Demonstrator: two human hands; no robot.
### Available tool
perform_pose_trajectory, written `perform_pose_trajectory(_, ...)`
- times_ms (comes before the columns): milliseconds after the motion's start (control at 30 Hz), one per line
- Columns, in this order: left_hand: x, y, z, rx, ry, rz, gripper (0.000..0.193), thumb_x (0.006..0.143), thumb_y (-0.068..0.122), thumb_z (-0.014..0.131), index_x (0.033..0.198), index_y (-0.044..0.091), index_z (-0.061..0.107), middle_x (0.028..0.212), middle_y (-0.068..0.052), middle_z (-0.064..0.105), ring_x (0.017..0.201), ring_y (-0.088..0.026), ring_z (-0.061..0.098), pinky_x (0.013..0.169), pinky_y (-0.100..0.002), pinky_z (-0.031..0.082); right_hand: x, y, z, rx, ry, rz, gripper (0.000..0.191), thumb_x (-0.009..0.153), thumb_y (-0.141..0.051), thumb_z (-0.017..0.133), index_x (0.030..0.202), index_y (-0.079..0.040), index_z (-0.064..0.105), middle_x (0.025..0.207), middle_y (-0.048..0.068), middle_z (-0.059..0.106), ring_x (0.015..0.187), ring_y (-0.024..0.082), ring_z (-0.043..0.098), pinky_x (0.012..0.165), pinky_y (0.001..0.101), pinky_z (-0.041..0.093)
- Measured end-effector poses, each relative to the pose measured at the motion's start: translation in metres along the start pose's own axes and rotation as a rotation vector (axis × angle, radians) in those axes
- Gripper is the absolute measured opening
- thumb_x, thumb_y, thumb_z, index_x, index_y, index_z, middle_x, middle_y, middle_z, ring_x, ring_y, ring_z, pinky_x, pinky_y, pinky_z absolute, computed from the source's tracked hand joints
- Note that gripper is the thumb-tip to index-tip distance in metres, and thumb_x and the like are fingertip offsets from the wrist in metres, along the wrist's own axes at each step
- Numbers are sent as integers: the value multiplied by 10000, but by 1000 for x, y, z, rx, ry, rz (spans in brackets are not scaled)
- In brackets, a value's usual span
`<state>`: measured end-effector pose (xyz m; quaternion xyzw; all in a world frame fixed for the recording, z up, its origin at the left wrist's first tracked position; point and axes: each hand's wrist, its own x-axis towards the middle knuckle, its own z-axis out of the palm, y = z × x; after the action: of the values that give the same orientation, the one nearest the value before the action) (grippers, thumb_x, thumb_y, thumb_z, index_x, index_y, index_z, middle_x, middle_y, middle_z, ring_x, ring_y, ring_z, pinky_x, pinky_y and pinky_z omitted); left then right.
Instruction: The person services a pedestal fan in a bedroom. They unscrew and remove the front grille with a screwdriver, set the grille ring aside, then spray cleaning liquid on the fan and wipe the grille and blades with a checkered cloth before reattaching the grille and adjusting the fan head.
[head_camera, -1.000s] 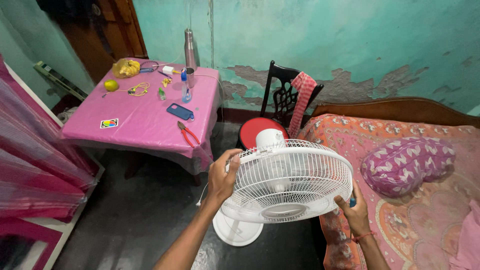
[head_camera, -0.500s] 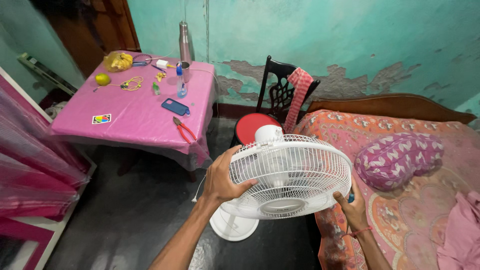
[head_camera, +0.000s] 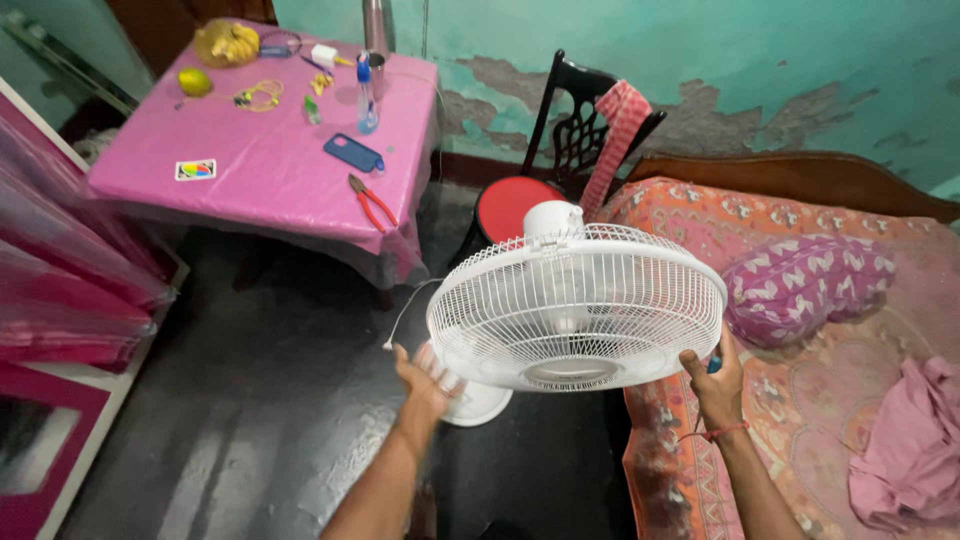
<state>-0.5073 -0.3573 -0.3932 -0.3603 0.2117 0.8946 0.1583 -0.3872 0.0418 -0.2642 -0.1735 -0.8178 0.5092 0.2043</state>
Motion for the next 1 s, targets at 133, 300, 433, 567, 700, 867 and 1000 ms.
perform_pose_trajectory(133, 17, -69, -8, -13, -57, -137, 976, 862, 821, 286, 1611, 195, 306, 1657, -71, 322, 1535, -309, 252, 1174, -627, 262, -1, -7, 1, 33, -19, -96, 993, 785, -596, 764, 1568, -74, 445, 1123, 26, 614, 659, 30, 449, 521, 200, 373)
perform_pose_trajectory(300, 36, -115, 12, -250, -245, -72, 810, 918, 672, 268, 1536, 183, 456, 1578, -87, 482, 1436, -364, 442, 1136, -620, 357, 3, 1, -1, 45, -50, -217, 954, 849, -620, 763, 1526, -23, 453, 1218, 21, 608, 959, 44, 559, 778, 213, 472)
perform_pose_trajectory(433, 50, -128, 20, -407, -275, 70, 739, 963, 652, 306, 1488, 174, 510, 1498, -89, 532, 1348, -363, 503, 1129, -564, 421, 5, 16, -6, -3, -43, -160, 992, 803, -640, 755, 1518, -18, 463, 1209, 32, 613, 951, 86, 548, 787, 251, 462)
perform_pose_trajectory(567, 68, -138, 14, -382, -86, 73, 742, 955, 677, 309, 1460, 182, 534, 1444, -78, 550, 1303, -338, 512, 1104, -552, 440, 8, 25, -6, -8, -41, -212, 1034, 795, -665, 741, 1539, -18, 430, 1255, 46, 617, 1093, 106, 591, 867, 261, 495)
perform_pose_trajectory(700, 79, -147, 9, -434, -176, 152, 757, 939, 672, 301, 1451, 176, 558, 1450, -70, 600, 1317, -340, 551, 1102, -568, 449, 8, 24, -3, 54, -51, -252, 1054, 801, -627, 766, 1578, -20, 391, 1321, 66, 612, 1183, 122, 599, 928, 264, 507)
perform_pose_trajectory(867, 65, -144, 12, -345, -140, 97, 814, 899, 740, 302, 1467, 203, 528, 1451, -69, 572, 1320, -359, 518, 1090, -627, 420, 7, 32, -17, 1, -110, -170, 1118, 752, -466, 859, 1632, -41, 316, 1336, 80, 647, 950, 112, 586, 748, 255, 480)
perform_pose_trajectory(1000, 62, -151, 10, -256, -64, 64, 931, 901, 804, 262, 1477, 107, 484, 1447, -179, 512, 1325, -383, 484, 1084, -677, 399, 18, 59, -32, 162, -257, -143, 1096, 697, -400, 919, 1540, -37, 319, 1354, 51, 585, 1207, 118, 595, 947, 285, 552)
